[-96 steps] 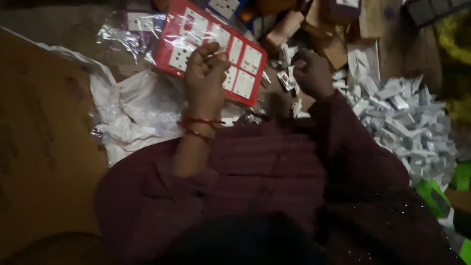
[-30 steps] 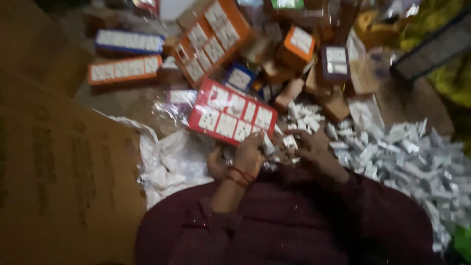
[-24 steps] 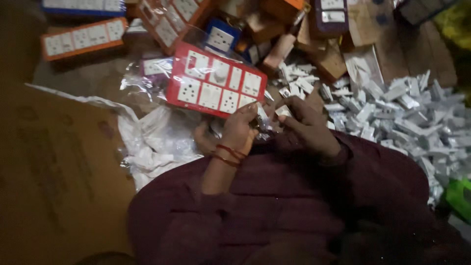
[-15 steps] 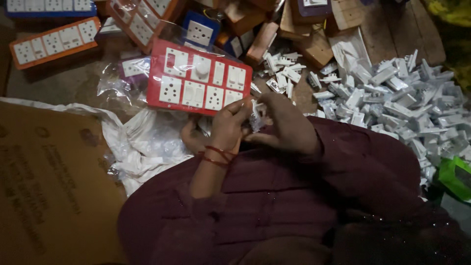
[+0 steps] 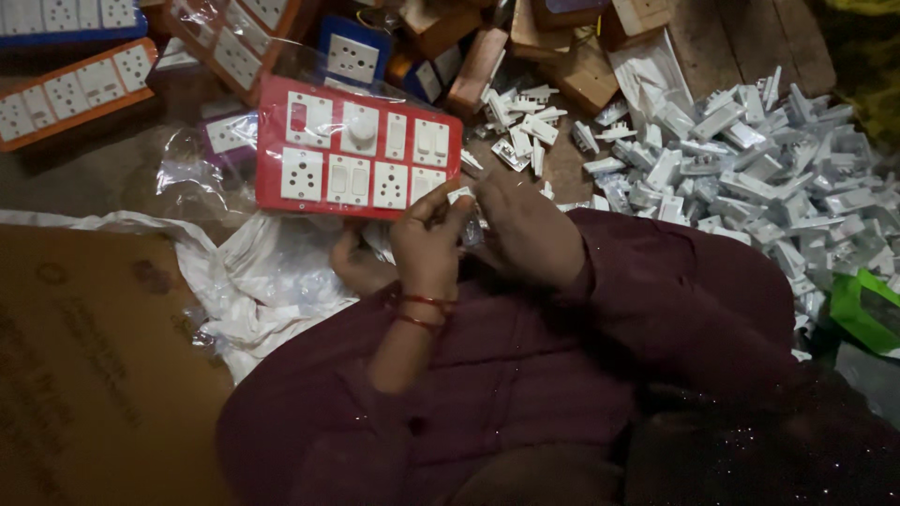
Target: The person is assembling small white plastic electrical components, possibly switches or sockets, by hand. They pick up individual pieces from a pile and fit them together, occasionally holding a red multi-gang switch plate for reference.
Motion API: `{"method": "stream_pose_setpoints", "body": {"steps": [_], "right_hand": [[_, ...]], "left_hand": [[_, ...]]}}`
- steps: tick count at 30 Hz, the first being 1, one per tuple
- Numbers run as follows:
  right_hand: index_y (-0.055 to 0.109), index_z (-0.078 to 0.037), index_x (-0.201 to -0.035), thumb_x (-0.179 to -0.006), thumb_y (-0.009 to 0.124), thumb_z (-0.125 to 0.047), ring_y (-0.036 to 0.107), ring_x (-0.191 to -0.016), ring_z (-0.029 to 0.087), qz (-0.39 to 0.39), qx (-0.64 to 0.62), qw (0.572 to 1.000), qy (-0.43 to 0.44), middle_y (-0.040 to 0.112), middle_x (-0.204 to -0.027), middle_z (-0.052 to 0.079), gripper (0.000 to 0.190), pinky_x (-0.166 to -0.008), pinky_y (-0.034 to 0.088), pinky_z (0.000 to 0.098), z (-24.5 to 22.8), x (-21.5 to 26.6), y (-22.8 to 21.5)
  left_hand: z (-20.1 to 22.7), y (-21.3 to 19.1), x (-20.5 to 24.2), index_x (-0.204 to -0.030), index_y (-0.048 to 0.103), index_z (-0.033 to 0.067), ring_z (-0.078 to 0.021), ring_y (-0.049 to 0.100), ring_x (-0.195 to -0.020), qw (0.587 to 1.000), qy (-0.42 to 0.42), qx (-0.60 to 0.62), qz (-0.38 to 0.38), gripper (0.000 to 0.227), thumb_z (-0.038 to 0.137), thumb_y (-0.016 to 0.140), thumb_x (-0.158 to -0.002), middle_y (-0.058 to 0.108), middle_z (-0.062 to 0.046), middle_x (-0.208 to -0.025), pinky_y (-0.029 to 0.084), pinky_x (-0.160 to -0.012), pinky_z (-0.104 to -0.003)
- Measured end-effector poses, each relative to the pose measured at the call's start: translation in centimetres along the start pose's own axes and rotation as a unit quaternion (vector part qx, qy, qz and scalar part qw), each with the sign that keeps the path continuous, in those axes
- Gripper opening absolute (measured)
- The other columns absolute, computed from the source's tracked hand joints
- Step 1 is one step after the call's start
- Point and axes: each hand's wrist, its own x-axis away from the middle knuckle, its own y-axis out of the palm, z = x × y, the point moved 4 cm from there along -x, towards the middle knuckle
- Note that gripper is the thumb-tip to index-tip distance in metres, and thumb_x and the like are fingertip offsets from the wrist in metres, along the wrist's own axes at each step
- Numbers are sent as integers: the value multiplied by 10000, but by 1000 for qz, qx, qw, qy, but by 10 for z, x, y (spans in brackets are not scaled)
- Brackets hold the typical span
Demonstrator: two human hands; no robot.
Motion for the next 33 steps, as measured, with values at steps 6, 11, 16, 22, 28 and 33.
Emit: {"method": "stream_pose_setpoints", "body": {"steps": [6,11,16,22,28,33], "right_hand": [[506,28,-1131,-781,814,-230,588,-961,423,-38,8,999,2,580,-1025,229,534,-810,473,491,4,0,11],[513,24,-1068,-819,782,-216,601,-879,427,-33,18,999,6,600,-958,230,438,-739,478,493,12,3,14],[594,-19,-1094,-829,775,-233,626,-726,381,13,48,999,-2,633,-821,154,386,-617,470,491,2,7,15],[618,-36,-1196,-812,804,-246,623,-747,373,38,45,998,-24,651,-847,141,476,-650,473,487,-2,-2,0],[625,-54,-1229,-775,819,-278,675,-795,342,-18,-8,1000,-20,676,-858,130,543,-668,496,460,6,-10,-33],[559,-8,-1346,-840,809,-353,676,-832,349,14,-67,998,-3,673,-924,157,661,-692,510,432,1,-9,-43]], "left_hand": [[-23,6,5,-1195,758,11,-40,552,-728,994,6,94,59,322,54,794,-878,657,40,-829,460,-645,-188],[-27,7,5,-1225,728,-35,-51,543,-785,987,44,147,50,311,29,769,-924,659,26,-902,460,-702,-191],[-32,4,1,-1224,690,-38,-73,606,-896,973,43,212,75,259,38,697,-976,682,-12,-1048,515,-779,-206],[-19,5,-5,-1475,565,-6,-83,546,-848,945,43,314,-86,437,4,679,-1054,616,-31,-1031,477,-699,-219],[19,-2,-11,-1578,378,85,-172,675,-1072,927,-37,262,-268,706,-69,650,-945,673,-142,-1278,600,-866,-292],[30,3,-5,-1600,356,82,-194,655,-1174,940,21,219,-260,753,-145,628,-936,628,-146,-1409,591,-919,-306]]}}
